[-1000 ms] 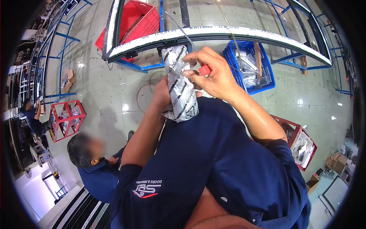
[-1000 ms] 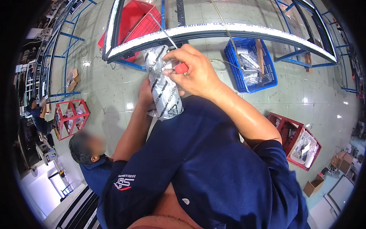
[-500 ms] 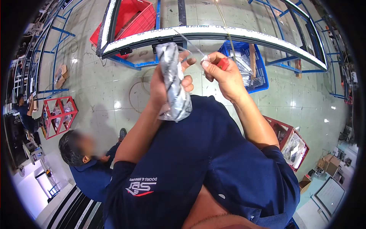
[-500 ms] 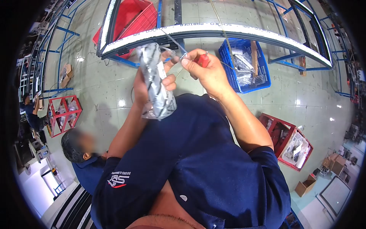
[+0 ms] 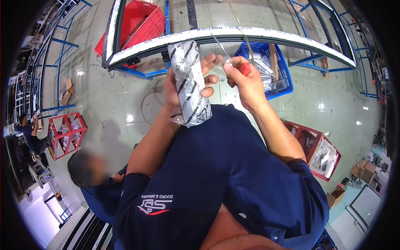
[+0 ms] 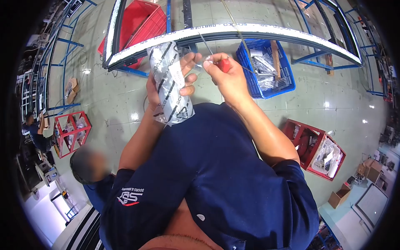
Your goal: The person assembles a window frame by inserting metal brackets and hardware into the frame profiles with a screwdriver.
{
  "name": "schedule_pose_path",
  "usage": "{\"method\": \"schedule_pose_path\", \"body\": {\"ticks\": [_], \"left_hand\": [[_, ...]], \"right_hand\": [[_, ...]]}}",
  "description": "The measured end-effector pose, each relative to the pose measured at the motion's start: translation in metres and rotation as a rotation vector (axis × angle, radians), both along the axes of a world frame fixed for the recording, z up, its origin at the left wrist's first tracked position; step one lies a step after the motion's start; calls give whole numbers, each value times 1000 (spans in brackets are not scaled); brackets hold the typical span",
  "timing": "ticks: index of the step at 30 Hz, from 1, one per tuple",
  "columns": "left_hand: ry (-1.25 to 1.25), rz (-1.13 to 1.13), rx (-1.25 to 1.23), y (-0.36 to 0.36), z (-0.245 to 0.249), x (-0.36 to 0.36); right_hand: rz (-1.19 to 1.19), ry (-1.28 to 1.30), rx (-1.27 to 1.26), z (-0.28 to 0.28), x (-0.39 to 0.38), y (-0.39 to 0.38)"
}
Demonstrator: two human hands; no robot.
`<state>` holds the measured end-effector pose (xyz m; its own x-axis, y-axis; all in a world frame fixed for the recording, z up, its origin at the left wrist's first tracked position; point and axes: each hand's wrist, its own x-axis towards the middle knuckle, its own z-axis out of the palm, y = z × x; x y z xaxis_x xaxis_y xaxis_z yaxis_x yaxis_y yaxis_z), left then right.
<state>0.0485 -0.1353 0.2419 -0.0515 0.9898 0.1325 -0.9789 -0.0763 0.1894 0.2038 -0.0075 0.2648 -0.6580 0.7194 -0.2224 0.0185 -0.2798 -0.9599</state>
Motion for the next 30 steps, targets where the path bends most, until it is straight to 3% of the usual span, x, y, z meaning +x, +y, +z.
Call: {"method": "schedule_pose_path", "body": {"ticks": [4,6,7,8,10,11,12,14,18,20,22,25,26,28,30], "left_hand": [[23,80,14,1,-7,-8],[183,218,-192,1,-8,-14],[191,272,-180,0,-6,-12],[189,262,-179,0,-2,-7],[429,335,-490,11,19,5],[438,360,-436,17,27,14],[435,353,-427,19,29,18],[501,343,-399,20,30,28],[359,199,-425,14,24,31],[343,196,-411,12,22,32],[436,218,-421,11,15,30],[536,291,-441,10,15,35],[535,288,-438,11,15,35],[817,292,-469,11,19,36],[787,303,-476,13,24,37]], "right_hand": [[74,364,-272,13,21,2],[49,311,-86,14,29,9],[42,186,111,13,29,10],[32,183,112,16,28,7],[160,-116,470,28,15,-1],[159,-113,447,24,8,-4],[143,-50,161,26,0,-12],[56,-36,249,9,-4,-10],[27,24,175,3,2,-7],[50,-285,472,7,7,-11],[37,-304,608,14,11,-18],[-22,-241,1147,2,15,-18],[-24,-244,1149,2,15,-16],[18,-301,1152,3,15,-17],[9,-268,1157,2,13,-18]]}}
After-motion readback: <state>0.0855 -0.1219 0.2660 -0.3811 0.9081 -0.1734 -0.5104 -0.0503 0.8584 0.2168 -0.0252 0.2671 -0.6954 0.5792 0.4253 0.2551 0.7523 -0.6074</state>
